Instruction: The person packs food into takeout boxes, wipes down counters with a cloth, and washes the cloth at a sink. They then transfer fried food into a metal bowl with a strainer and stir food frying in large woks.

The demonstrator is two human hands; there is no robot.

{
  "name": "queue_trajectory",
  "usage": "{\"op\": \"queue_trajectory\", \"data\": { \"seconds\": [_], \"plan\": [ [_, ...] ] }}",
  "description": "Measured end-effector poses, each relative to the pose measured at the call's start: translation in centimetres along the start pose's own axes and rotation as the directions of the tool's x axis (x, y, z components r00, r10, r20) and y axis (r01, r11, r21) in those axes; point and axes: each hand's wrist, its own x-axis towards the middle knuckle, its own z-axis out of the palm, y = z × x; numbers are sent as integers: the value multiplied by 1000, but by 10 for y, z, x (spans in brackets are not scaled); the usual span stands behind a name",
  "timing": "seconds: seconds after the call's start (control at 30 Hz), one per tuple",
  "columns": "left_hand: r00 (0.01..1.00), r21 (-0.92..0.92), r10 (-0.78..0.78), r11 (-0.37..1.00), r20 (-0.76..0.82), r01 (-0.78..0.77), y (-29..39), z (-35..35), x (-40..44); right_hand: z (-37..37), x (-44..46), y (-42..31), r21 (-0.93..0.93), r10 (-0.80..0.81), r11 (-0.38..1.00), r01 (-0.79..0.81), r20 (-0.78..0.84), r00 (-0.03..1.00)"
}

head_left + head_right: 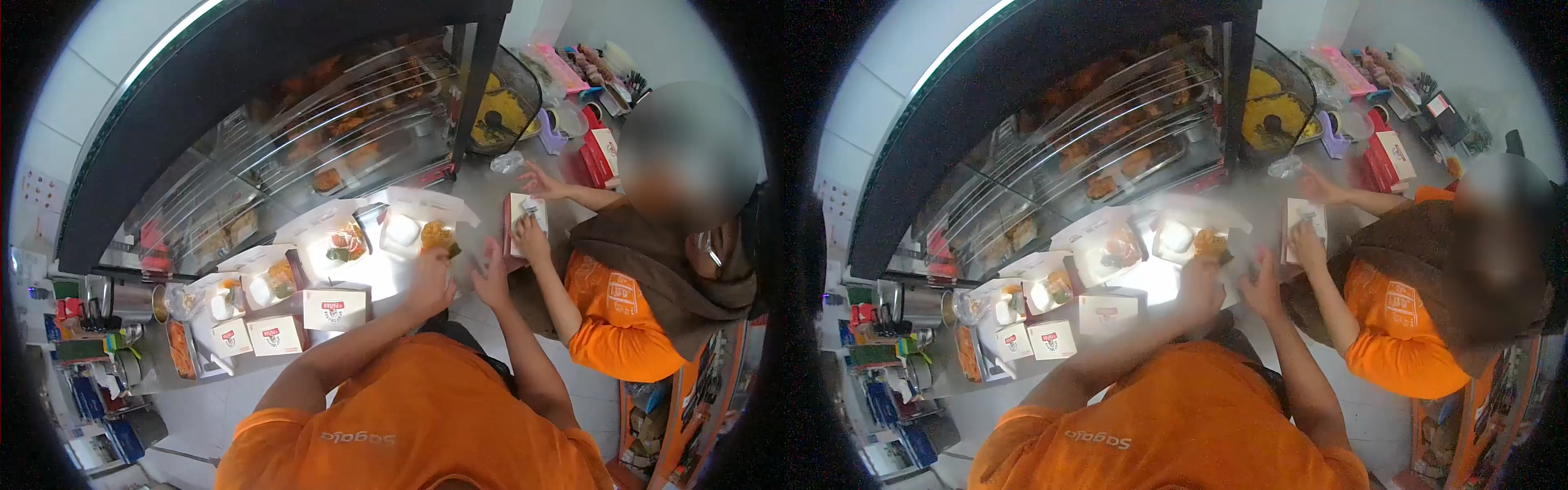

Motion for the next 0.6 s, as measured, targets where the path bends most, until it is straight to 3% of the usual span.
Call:
{"op": "queue_trajectory", "data": {
  "seconds": [0.07, 0.1, 0.17, 0.27, 0.37, 0.47, 0.57, 0.6],
  "plan": [
    [985, 78, -169, 982, -29, 171, -3, -1, 1, 14, 22, -8, -6, -83, 997, 83, -109, 991],
    [992, 72, -104, 993, 68, 99, -6, -2, 3, 21, 39, -7, -16, -119, 993, 118, -180, 977],
    [963, 30, 30, 999, 270, -40, -11, 0, 5, 28, 78, -12, -77, -346, 938, 338, -218, 912],
    [969, 292, 179, 930, 167, -223, -31, 15, 0, 32, 112, -16, -29, -258, 965, 259, 45, 965],
    [960, 391, 65, 904, 273, -173, -64, 32, -6, 41, 124, -4, -264, -249, 925, 275, 127, 960],
    [928, 389, 323, 843, 187, -371, -63, 24, -13, 36, 105, -17, -469, -255, 841, 271, 99, 962],
    [967, 174, 116, 972, 226, -157, -57, 18, -16, 36, 88, -20, -318, -207, 924, 210, 42, 977],
    [989, 165, 44, 984, 141, -68, -60, 12, -15, 34, 86, -19, -326, -176, 927, 187, 62, 982]
  ]
}}
